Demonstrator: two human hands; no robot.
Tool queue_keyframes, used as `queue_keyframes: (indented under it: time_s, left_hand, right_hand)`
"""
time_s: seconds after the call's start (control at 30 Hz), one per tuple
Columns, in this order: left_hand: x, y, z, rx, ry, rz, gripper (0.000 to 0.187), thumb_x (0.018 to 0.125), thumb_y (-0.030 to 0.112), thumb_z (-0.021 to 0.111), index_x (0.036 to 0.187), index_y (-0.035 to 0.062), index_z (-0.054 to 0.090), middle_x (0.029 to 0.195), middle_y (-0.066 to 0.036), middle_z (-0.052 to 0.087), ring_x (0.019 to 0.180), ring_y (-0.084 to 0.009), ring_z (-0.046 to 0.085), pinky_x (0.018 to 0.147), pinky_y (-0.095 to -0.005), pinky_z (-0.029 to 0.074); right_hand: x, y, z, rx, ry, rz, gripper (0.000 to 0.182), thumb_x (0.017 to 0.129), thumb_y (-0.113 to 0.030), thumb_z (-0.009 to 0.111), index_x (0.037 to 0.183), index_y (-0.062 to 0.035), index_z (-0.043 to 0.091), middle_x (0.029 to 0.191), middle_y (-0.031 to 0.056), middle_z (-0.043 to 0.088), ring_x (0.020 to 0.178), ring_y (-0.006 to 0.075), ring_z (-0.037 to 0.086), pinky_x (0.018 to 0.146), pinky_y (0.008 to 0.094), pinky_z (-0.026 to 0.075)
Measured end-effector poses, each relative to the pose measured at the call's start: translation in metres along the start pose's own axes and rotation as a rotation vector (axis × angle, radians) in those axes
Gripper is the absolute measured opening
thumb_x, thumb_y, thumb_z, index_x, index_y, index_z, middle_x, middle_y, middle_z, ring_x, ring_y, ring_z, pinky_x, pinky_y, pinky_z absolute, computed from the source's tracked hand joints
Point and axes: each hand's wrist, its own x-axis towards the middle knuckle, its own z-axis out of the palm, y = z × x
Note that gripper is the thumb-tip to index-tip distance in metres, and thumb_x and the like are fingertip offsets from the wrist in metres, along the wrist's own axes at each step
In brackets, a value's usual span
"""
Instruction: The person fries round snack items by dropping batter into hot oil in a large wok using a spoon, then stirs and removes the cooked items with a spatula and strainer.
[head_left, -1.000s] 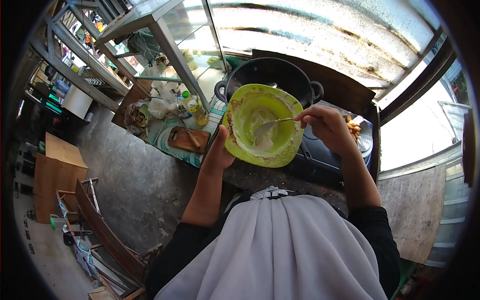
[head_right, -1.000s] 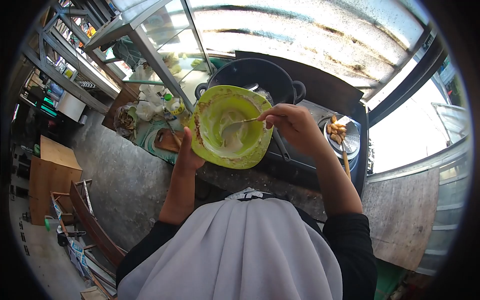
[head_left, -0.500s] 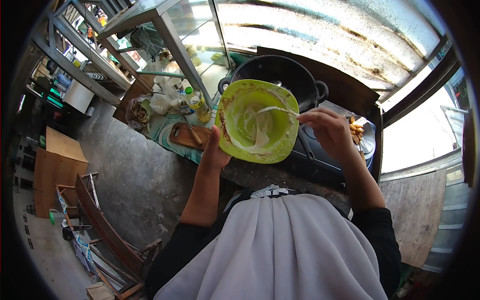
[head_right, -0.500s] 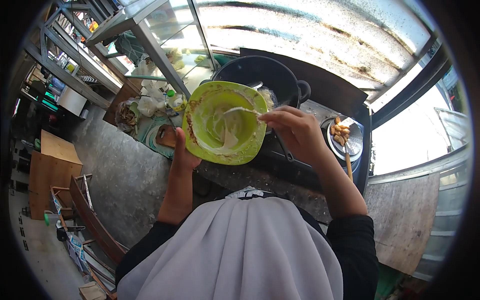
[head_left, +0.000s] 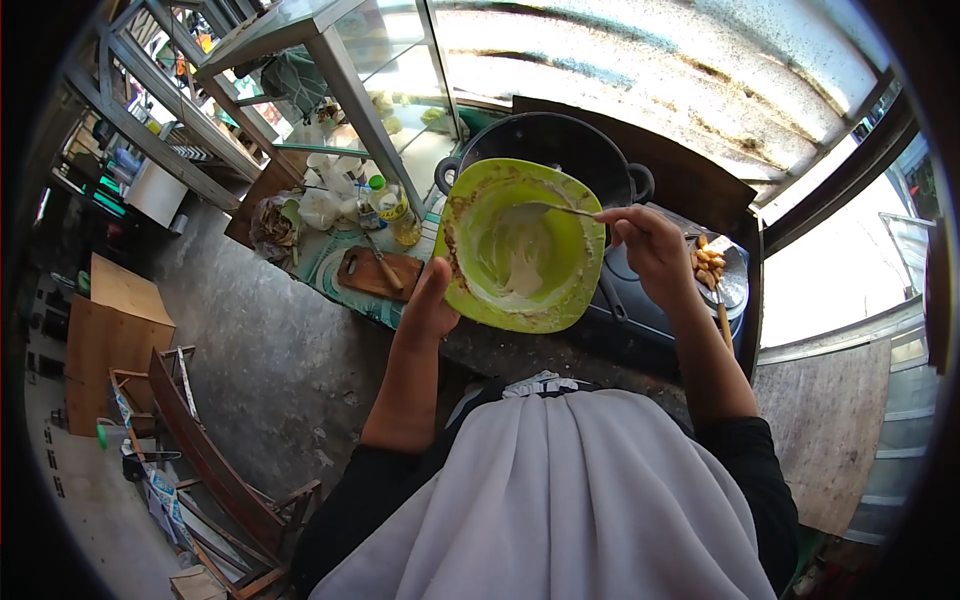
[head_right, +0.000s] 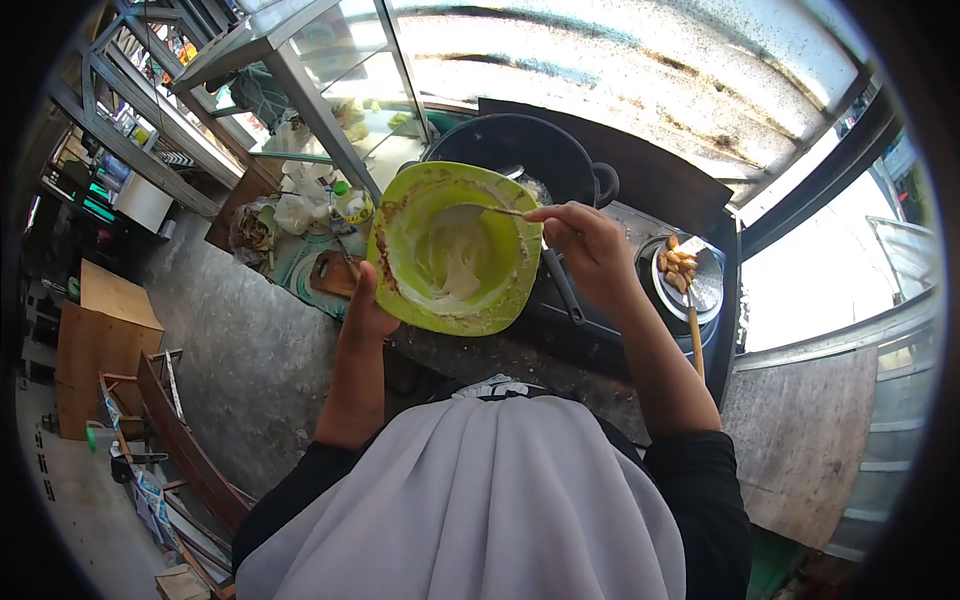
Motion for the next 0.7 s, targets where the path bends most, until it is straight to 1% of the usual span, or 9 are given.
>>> queue_keyframes:
  time_s: [0.1, 0.23, 0.33, 0.37, 0.47, 0.5, 0.6, 0.63, 0.7]
  left_hand:
    - [0.001, -0.001, -0.001, -0.023, 0.019, 0.023, 0.081, 0.088, 0.052, 0.056, 0.141, -0.0008, 0.025, 0.137, -0.012, 0.041, 0.126, -0.0213, 0.043, 0.102, -0.0342, 0.038]
    - [0.001, -0.01, -0.002, -0.168, 0.004, 0.025, 0.076, 0.09, 0.045, 0.056, 0.142, 0.001, 0.022, 0.138, -0.012, 0.039, 0.126, -0.0223, 0.044, 0.102, -0.0356, 0.04]
    - [0.001, -0.014, 0.0, -0.223, 0.017, 0.006, 0.073, 0.091, 0.04, 0.056, 0.142, 0.0018, 0.02, 0.138, -0.012, 0.038, 0.126, -0.0227, 0.044, 0.101, -0.0363, 0.042]
    - [0.001, -0.014, 0.001, -0.226, 0.028, 0.0, 0.072, 0.091, 0.039, 0.056, 0.142, 0.002, 0.02, 0.138, -0.012, 0.038, 0.126, -0.0228, 0.044, 0.1, -0.0365, 0.043]
    - [-0.001, -0.011, 0.0, -0.17, -0.024, -0.005, 0.075, 0.09, 0.039, 0.059, 0.142, 0.0014, 0.019, 0.138, -0.014, 0.039, 0.126, -0.0232, 0.044, 0.099, -0.037, 0.044]
    - [-0.003, -0.01, 0.001, -0.18, -0.025, -0.004, 0.076, 0.089, 0.039, 0.06, 0.142, 0.0013, 0.019, 0.137, -0.014, 0.039, 0.126, -0.0234, 0.044, 0.099, -0.0369, 0.044]
    - [-0.003, -0.006, 0.002, -0.179, -0.033, 0.008, 0.078, 0.088, 0.038, 0.063, 0.142, 0.0009, 0.02, 0.137, -0.014, 0.039, 0.126, -0.0235, 0.044, 0.099, -0.0368, 0.044]
    - [-0.004, -0.006, 0.001, -0.16, -0.032, 0.016, 0.079, 0.087, 0.037, 0.064, 0.142, 0.0009, 0.02, 0.137, -0.014, 0.039, 0.126, -0.0234, 0.043, 0.099, -0.0366, 0.043]
    - [-0.005, -0.004, 0.0, -0.124, -0.025, 0.029, 0.08, 0.086, 0.035, 0.066, 0.142, 0.0008, 0.02, 0.137, -0.014, 0.039, 0.126, -0.0229, 0.043, 0.099, -0.0359, 0.043]
  right_hand:
    - [-0.006, -0.003, -0.008, -0.028, -0.194, -0.025, 0.017, 0.093, -0.013, 0.054, 0.1, -0.0025, 0.067, 0.073, 0.0031, 0.058, 0.069, 0.0085, 0.053, 0.063, 0.024, 0.044]
    - [0.002, 0.001, -0.004, 0.207, 0.05, 0.061, 0.019, 0.095, -0.014, 0.052, 0.099, -0.0013, 0.066, 0.072, 0.0004, 0.056, 0.068, 0.0067, 0.051, 0.063, 0.0226, 0.042]
    - [0.002, 0.01, 0.002, 0.129, -0.045, 0.043, 0.02, 0.095, -0.015, 0.052, 0.099, -0.0018, 0.066, 0.073, -0.0002, 0.057, 0.063, 0.0051, 0.048, 0.057, 0.0205, 0.04]
    - [-0.001, 0.009, -0.003, 0.145, -0.126, 0.172, 0.02, 0.096, -0.016, 0.051, 0.1, -0.0031, 0.066, 0.073, -0.0014, 0.056, 0.056, 0.0023, 0.044, 0.05, 0.0181, 0.035]
    - [0.003, 0.013, -0.001, 0.304, -0.039, 0.153, 0.022, 0.097, -0.019, 0.05, 0.102, -0.0041, 0.066, 0.07, -0.0026, 0.054, 0.051, 0.0001, 0.039, 0.045, 0.0167, 0.031]
    - [0.007, 0.016, 0.001, 0.307, 0.026, 0.099, 0.024, 0.097, -0.021, 0.05, 0.102, -0.0037, 0.065, 0.068, -0.0034, 0.053, 0.05, -0.0004, 0.038, 0.044, 0.016, 0.03]
    - [0.007, 0.027, -0.006, 0.286, -0.133, 0.148, 0.025, 0.098, -0.022, 0.049, 0.1, -0.0026, 0.064, 0.068, -0.003, 0.052, 0.05, 0.0001, 0.039, 0.044, 0.0161, 0.03]
    - [0.005, 0.025, -0.006, 0.271, -0.186, 0.128, 0.024, 0.098, -0.021, 0.048, 0.098, -0.0025, 0.064, 0.068, -0.0028, 0.052, 0.049, 0.0, 0.039, 0.043, 0.0163, 0.031]
    - [0.009, 0.015, -0.008, 0.216, -0.132, 0.108, 0.023, 0.097, -0.02, 0.049, 0.097, -0.0024, 0.064, 0.069, -0.0008, 0.055, 0.051, 0.0027, 0.045, 0.046, 0.018, 0.035]
